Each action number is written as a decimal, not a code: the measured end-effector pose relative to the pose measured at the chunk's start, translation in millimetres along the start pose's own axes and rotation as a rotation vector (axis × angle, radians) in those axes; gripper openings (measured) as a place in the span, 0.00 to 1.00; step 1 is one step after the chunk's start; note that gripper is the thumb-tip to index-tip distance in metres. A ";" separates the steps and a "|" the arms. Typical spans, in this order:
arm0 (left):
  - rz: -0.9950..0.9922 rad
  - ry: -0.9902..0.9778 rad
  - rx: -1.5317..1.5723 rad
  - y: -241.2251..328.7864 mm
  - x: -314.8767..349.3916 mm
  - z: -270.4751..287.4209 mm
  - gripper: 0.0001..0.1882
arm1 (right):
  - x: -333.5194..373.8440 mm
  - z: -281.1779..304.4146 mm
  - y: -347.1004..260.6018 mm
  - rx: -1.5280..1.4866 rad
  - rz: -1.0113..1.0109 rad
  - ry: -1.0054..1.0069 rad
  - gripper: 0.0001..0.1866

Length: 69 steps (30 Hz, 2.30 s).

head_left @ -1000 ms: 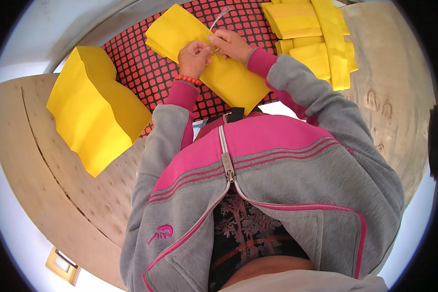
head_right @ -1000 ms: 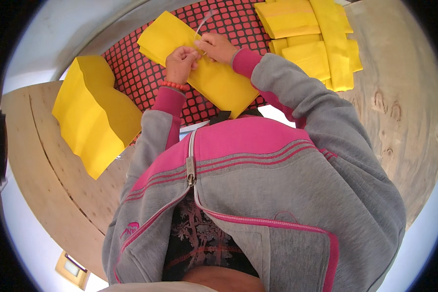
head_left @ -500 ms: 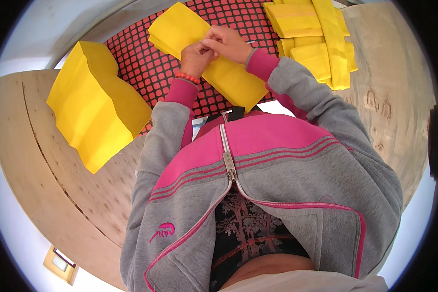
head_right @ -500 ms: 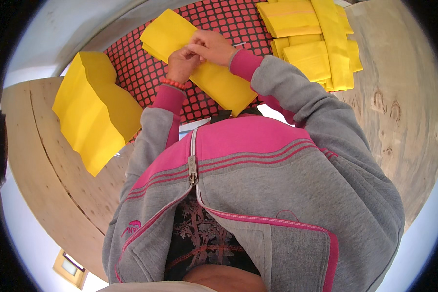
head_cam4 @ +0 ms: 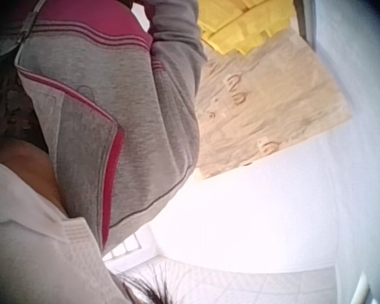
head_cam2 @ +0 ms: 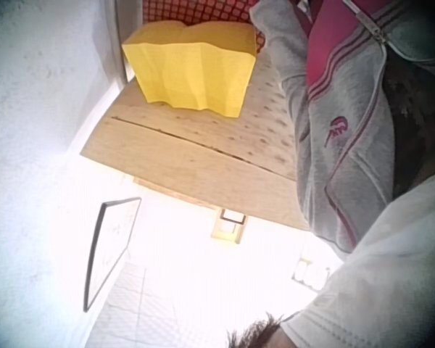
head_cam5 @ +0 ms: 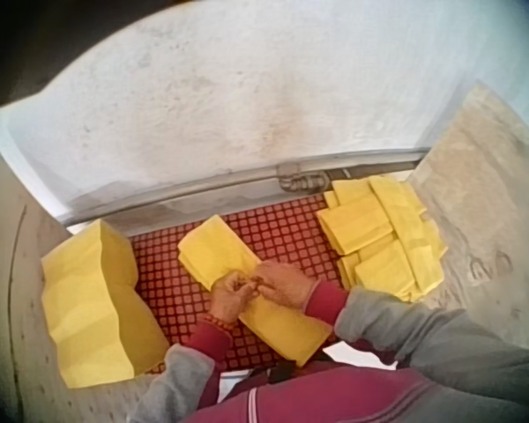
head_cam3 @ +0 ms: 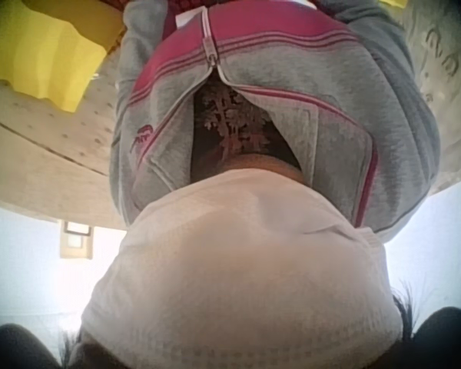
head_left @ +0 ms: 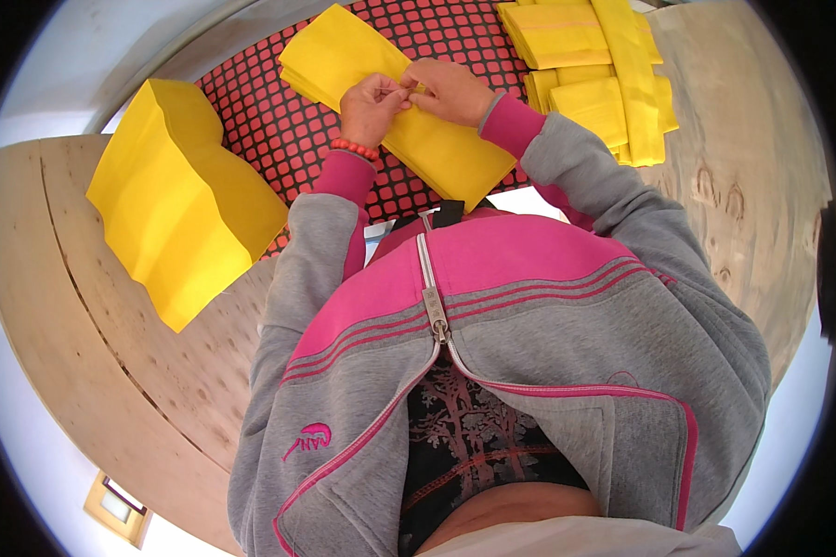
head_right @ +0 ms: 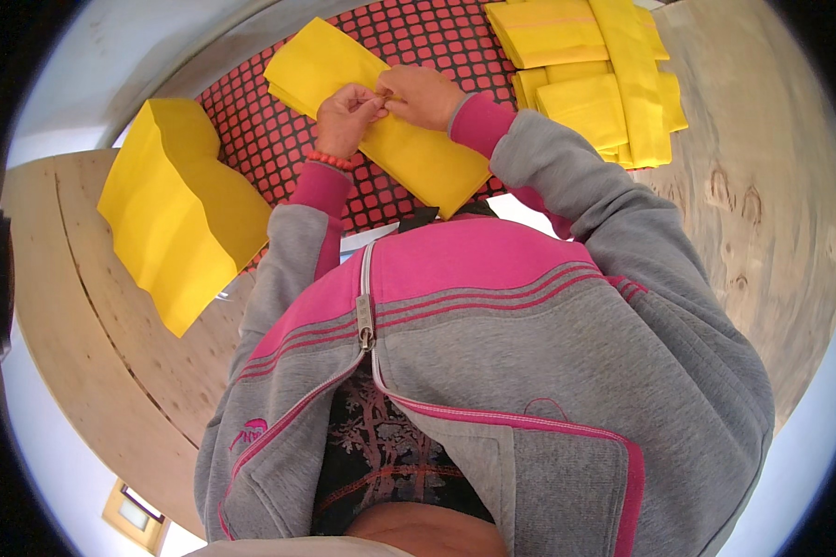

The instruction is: The person folds yellow fabric pieces into uniform stacks and secures each bundle with a white tie. The person repeatedly picks up fabric, aligns edges, and ties the bundles on a red-and-black checkered mat.

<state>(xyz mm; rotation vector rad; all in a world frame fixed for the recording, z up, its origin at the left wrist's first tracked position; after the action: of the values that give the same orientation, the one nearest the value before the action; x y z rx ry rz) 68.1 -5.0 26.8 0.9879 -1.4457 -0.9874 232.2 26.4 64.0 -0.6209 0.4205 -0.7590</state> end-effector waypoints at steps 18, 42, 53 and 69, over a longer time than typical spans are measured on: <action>0.000 0.009 -0.054 -5.7 -4.8 7.4 0.05 | -0.3 1.6 8.8 -0.045 -0.032 -0.058 0.07; -0.877 0.327 -1.022 17.6 10.8 -17.0 0.03 | -20.0 -11.4 31.2 -0.200 -0.043 -0.039 0.11; -0.876 0.392 -0.879 6.7 9.2 -6.2 0.08 | -41.7 3.6 26.1 -0.049 0.192 -0.263 0.06; -0.860 0.359 -0.842 9.3 11.0 -3.9 0.08 | -44.1 12.0 12.1 0.172 0.275 -0.257 0.04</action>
<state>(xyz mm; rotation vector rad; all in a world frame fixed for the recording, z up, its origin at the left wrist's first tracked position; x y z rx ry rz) 70.6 -12.7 39.3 1.0462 -0.1695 -1.7181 215.9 70.3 70.8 -0.4792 0.1951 -0.4395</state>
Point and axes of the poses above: each hand's wrist, its own x-axis away from the middle knuckle, its own z-axis out of the back of the hand, y = z × x, the point moved 2 cm from there along -x, towards the middle knuckle, and after that the axes turned 4 degrees about z, right-handed, at the moved point
